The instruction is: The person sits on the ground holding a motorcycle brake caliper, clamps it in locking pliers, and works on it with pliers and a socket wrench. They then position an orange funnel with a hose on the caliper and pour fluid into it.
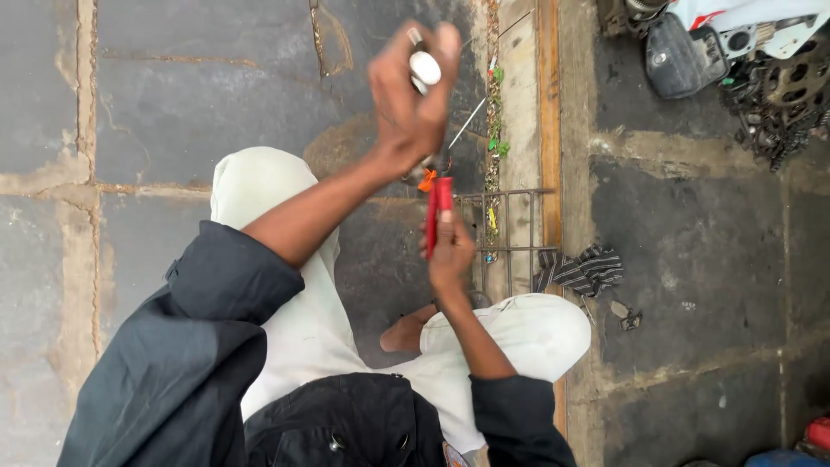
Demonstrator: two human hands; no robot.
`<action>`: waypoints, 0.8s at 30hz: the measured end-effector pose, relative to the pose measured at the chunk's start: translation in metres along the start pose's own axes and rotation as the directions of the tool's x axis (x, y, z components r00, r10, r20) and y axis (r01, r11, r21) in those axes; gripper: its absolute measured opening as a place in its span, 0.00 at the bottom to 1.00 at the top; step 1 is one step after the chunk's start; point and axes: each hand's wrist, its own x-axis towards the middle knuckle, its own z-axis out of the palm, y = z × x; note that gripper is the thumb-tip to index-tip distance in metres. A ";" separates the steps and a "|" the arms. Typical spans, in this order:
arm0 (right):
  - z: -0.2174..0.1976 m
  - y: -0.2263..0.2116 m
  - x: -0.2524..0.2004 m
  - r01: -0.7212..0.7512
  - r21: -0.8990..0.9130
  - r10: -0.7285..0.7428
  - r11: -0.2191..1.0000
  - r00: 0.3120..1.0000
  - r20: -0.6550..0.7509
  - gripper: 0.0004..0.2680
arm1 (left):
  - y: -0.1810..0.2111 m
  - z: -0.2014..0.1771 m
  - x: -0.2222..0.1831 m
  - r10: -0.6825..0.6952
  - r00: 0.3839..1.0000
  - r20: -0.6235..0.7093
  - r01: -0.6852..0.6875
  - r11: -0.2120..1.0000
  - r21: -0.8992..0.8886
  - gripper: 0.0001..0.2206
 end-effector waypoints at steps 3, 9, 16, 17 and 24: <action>0.007 -0.002 0.023 -0.357 0.021 0.356 0.934 0.934 0.040 0.21 | -0.015 0.006 0.010 0.070 0.992 0.103 -0.071 0.998 -0.002 0.22; -0.049 0.051 0.039 -0.462 0.457 0.438 0.760 0.884 0.165 0.18 | -0.002 -0.021 0.035 -0.065 0.857 0.511 0.344 0.811 -0.474 0.22; -0.027 0.013 0.029 -0.614 0.641 0.507 0.460 0.775 0.379 0.17 | 0.007 -0.033 0.047 0.078 0.730 0.679 0.593 0.421 -0.686 0.29; -0.026 0.007 0.026 -0.614 0.642 0.509 0.459 0.774 0.377 0.17 | 0.003 -0.031 0.048 0.076 0.729 0.680 0.596 0.420 -0.685 0.29; -0.020 0.003 0.013 -0.622 0.623 0.411 0.475 0.782 0.468 0.16 | -0.026 -0.023 0.049 0.073 0.800 0.595 0.521 0.407 -0.750 0.29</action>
